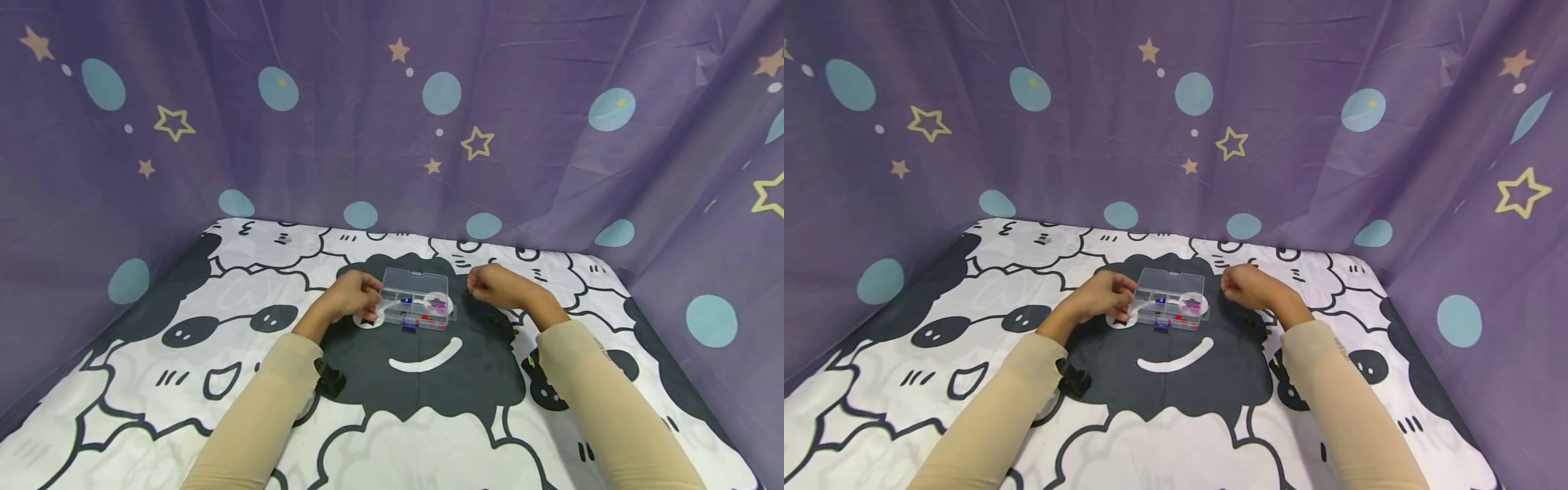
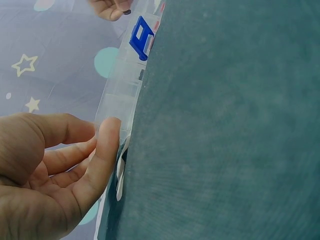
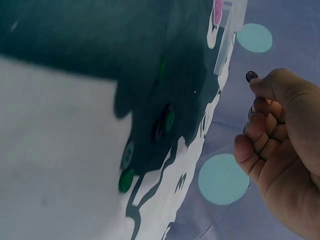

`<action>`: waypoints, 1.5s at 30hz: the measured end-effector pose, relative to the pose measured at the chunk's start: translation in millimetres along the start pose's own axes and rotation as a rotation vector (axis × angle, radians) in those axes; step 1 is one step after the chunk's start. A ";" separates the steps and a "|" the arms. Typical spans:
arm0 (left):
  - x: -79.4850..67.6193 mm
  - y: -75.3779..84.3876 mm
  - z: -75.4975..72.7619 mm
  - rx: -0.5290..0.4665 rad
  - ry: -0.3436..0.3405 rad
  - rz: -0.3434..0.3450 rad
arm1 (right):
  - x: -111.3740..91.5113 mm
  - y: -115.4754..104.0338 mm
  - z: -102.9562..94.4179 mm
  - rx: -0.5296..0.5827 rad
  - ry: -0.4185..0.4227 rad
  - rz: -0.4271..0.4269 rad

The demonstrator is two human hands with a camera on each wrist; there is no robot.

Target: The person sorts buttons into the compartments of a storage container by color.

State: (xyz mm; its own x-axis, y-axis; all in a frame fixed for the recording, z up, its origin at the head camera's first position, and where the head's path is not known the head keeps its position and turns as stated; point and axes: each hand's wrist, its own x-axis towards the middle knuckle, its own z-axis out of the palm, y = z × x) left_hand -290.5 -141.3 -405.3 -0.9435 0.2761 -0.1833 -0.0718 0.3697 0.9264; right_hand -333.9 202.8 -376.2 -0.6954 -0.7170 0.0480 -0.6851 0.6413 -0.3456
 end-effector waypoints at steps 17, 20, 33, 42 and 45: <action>0.6 -0.8 1.0 0.005 0.009 -0.002 | 14.1 -30.9 6.8 0.015 -0.016 -0.065; 0.9 -1.7 1.0 0.008 0.005 0.000 | 16.9 -33.7 9.6 0.008 -0.021 -0.079; 0.2 -0.4 0.8 -0.003 0.007 0.000 | 25.3 -45.8 18.9 0.007 -0.013 -0.142; 1.0 -0.7 0.6 0.001 0.004 0.000 | 31.5 -53.1 23.1 0.013 -0.038 -0.144; 0.5 -0.7 0.6 0.006 0.001 0.004 | 33.4 -56.8 23.7 0.026 -0.050 -0.152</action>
State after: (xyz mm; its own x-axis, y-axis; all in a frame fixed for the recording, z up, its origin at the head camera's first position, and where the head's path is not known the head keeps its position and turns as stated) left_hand -290.7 -140.9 -406.3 -0.9439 0.2769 -0.1798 -0.0665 0.3739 0.9251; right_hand -313.1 135.9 -377.2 -0.5722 -0.8182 0.0550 -0.7752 0.5178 -0.3619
